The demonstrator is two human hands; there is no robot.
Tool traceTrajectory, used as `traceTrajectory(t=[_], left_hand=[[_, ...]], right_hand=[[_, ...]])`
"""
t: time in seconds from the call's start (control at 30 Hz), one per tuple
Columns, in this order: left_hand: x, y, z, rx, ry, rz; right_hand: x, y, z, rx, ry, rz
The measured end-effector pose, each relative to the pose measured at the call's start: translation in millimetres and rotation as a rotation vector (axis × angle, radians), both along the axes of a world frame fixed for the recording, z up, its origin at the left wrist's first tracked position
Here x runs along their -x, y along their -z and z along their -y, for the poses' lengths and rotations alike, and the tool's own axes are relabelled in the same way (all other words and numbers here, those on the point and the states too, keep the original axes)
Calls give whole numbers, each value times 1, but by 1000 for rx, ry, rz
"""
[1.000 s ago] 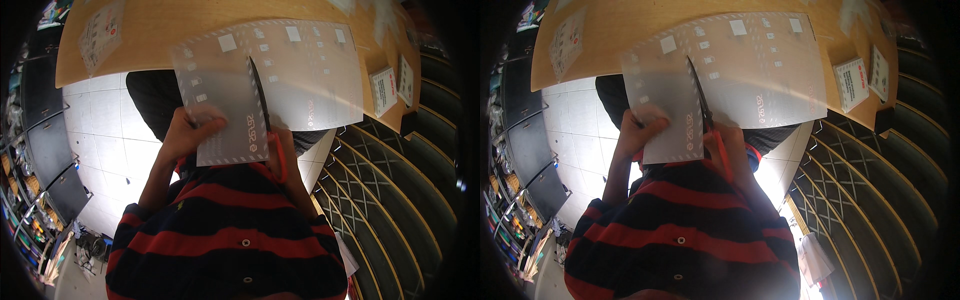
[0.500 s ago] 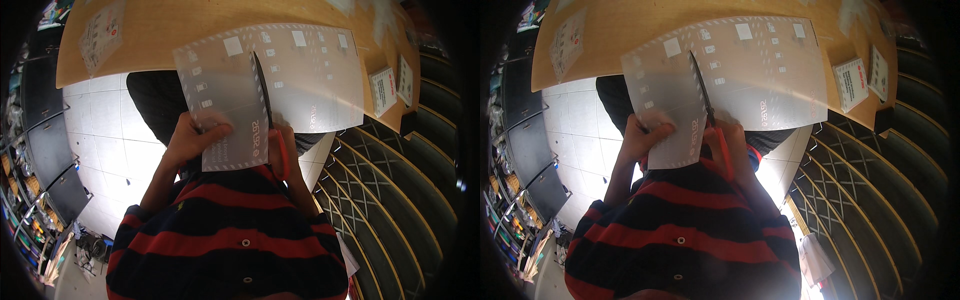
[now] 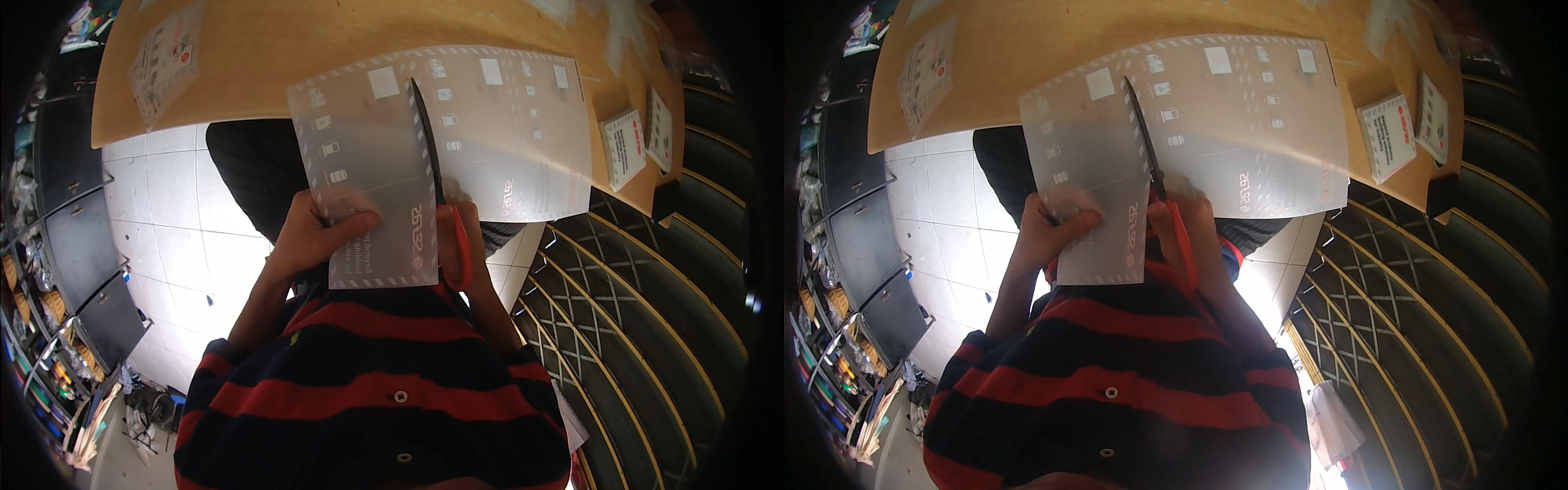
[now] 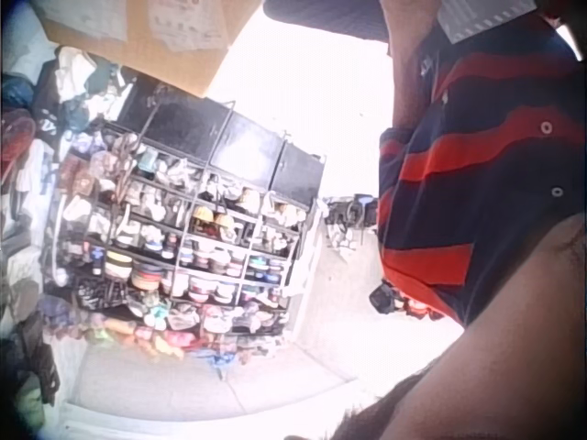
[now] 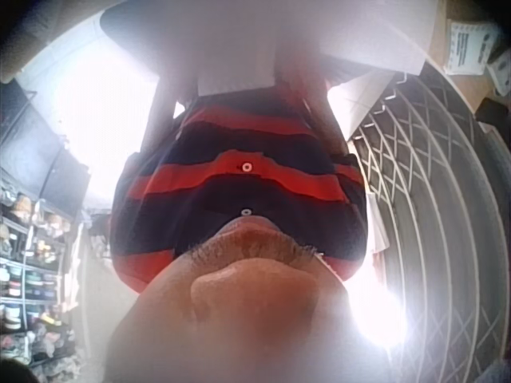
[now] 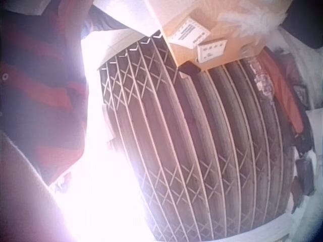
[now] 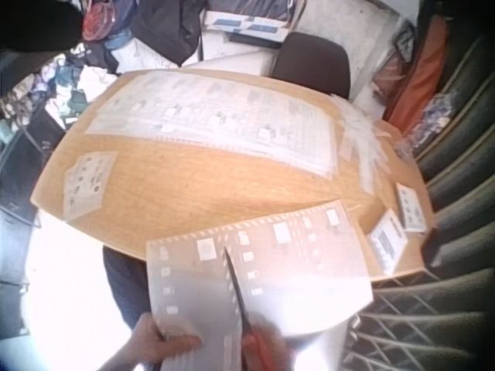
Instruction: The person uses red-handled scissors to cut a large transparent plastic sheet into smaller rectangular pieces. They repeatedly position the sheet on a wooden table, cut along its length, and separate the cut sections. The process continues with multiple cuts across the sheet.
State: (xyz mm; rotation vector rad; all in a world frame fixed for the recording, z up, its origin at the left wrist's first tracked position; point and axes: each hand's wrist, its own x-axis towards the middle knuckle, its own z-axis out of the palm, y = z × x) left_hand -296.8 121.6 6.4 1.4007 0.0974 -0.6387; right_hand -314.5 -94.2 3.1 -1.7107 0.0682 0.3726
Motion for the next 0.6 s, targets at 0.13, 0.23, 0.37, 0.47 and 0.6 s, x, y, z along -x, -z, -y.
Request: traceTrajectory(t=[0.13,0.23,0.37,0.47,0.6], left_hand=[[0,-1,-1,1,25,-14],[1,0,-3,-36,72,-8],[7,0,1,23,7,-46],[7,-1,1,26,0,-52],[8,0,1,26,0,-46]], right_hand=[[2,4,-1,38,12,22],[1,20,0,77,17,97],[-5,13,-3,73,14,123],[-5,6,-1,28,-13,14],[-9,3,-6,25,11,21]])
